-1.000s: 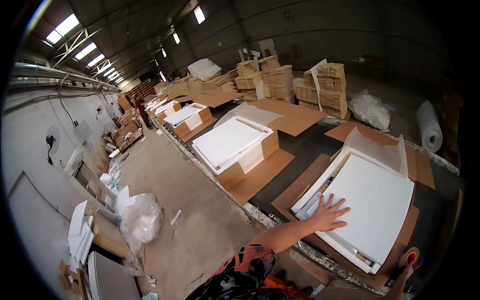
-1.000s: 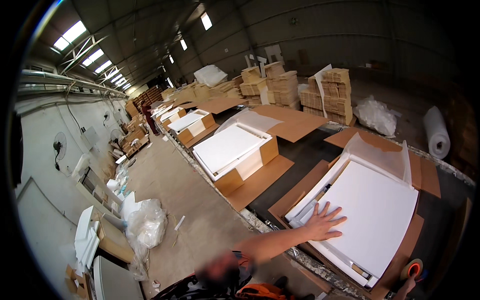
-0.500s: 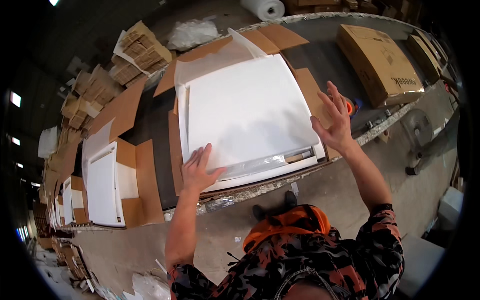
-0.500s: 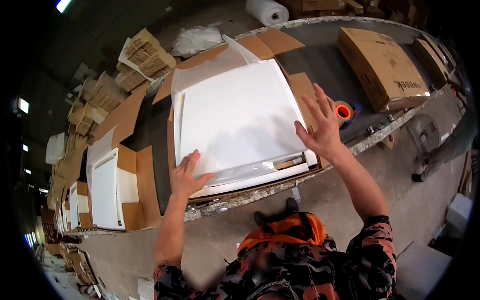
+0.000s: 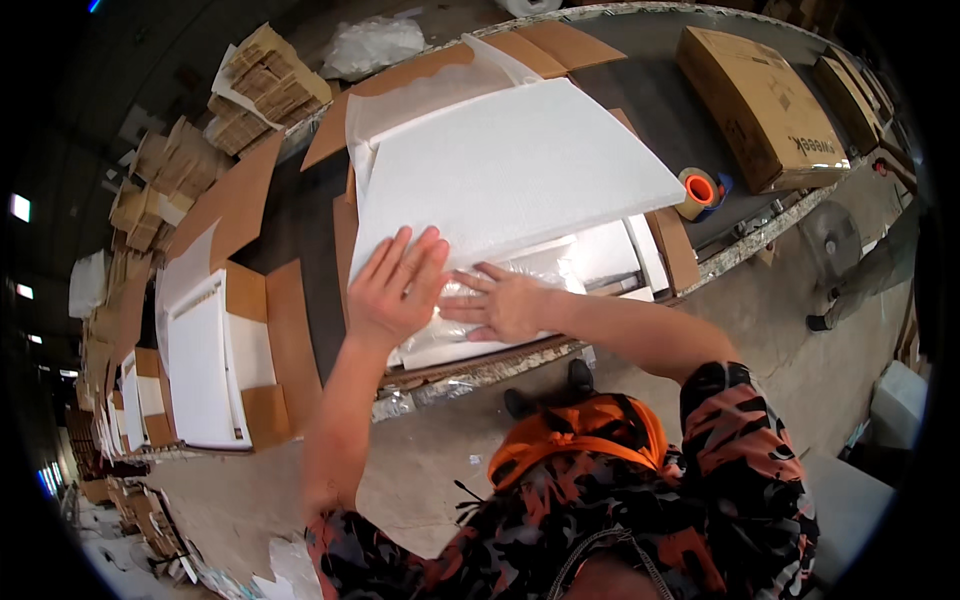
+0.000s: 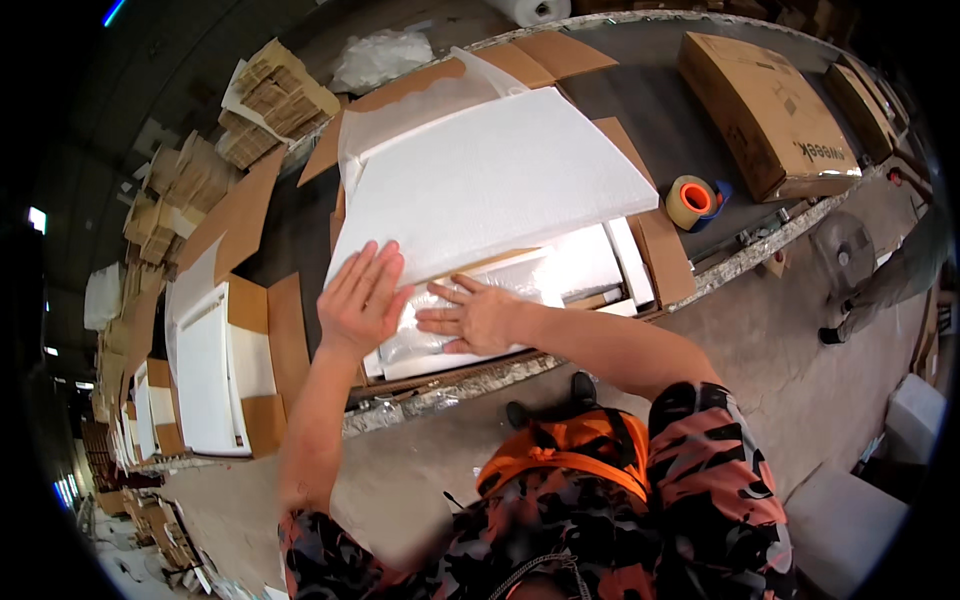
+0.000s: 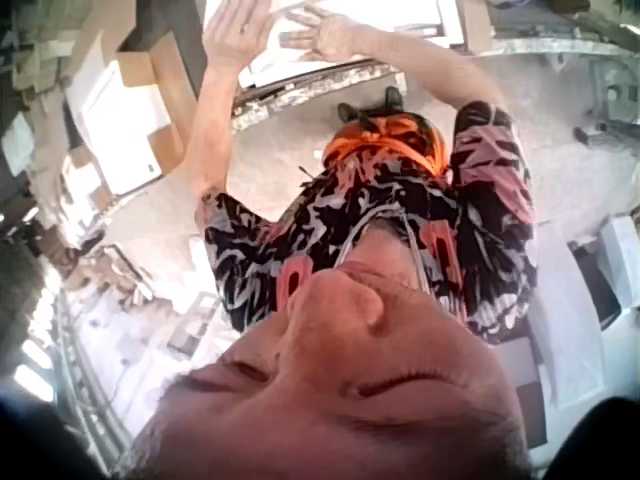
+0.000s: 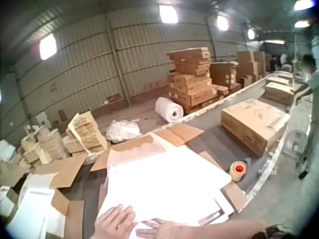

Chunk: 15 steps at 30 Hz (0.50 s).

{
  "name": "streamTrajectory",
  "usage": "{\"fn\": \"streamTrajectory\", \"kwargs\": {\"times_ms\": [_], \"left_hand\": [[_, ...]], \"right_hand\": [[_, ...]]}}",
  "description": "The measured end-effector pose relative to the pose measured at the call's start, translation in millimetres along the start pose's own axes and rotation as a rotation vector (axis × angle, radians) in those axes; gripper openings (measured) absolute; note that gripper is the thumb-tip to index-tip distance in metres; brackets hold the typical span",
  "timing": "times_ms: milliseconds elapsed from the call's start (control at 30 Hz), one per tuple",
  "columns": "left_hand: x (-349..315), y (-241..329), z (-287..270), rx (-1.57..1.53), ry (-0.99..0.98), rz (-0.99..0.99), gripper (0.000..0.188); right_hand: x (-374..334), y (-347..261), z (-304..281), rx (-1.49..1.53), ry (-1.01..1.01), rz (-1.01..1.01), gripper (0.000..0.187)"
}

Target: The person places protective white foam panels inside a box containing furniture components, adds documentation, and then seals the box using a tape dispenser before moving to the next item on a conveyor belt.

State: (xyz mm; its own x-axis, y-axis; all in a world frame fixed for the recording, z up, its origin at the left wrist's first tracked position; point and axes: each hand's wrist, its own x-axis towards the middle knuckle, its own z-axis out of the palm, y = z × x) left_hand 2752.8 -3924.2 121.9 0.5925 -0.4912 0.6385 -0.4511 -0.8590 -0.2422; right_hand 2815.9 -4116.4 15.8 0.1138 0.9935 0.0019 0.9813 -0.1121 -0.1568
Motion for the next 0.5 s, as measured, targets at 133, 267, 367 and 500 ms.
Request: {"fn": "streamTrajectory", "kwargs": {"times_ms": [133, 267, 367, 500], "left_hand": [[-11.2, -4.2, -16.4, -0.043, -0.299, -0.050, 0.058], [-4.6, -6.6, -11.7, -0.165, -0.446, -0.064, 0.069], [-0.2, -16.2, -7.7, -0.245, -0.513, -0.076, 0.070], [26.0, -10.1, 16.6, -0.332, -0.521, 0.018, 0.072]], "right_hand": [[6.2, -6.4, -42.6, 0.254, -0.348, 0.024, 0.062], [7.7, -1.2, -37.5, 0.501, -0.481, 0.119, 0.067], [9.6, -3.0, -37.6, 0.538, -0.471, 0.128, 0.069], [-9.9, 14.1, -31.3, 0.704, -0.411, 0.213, 0.068]]}}
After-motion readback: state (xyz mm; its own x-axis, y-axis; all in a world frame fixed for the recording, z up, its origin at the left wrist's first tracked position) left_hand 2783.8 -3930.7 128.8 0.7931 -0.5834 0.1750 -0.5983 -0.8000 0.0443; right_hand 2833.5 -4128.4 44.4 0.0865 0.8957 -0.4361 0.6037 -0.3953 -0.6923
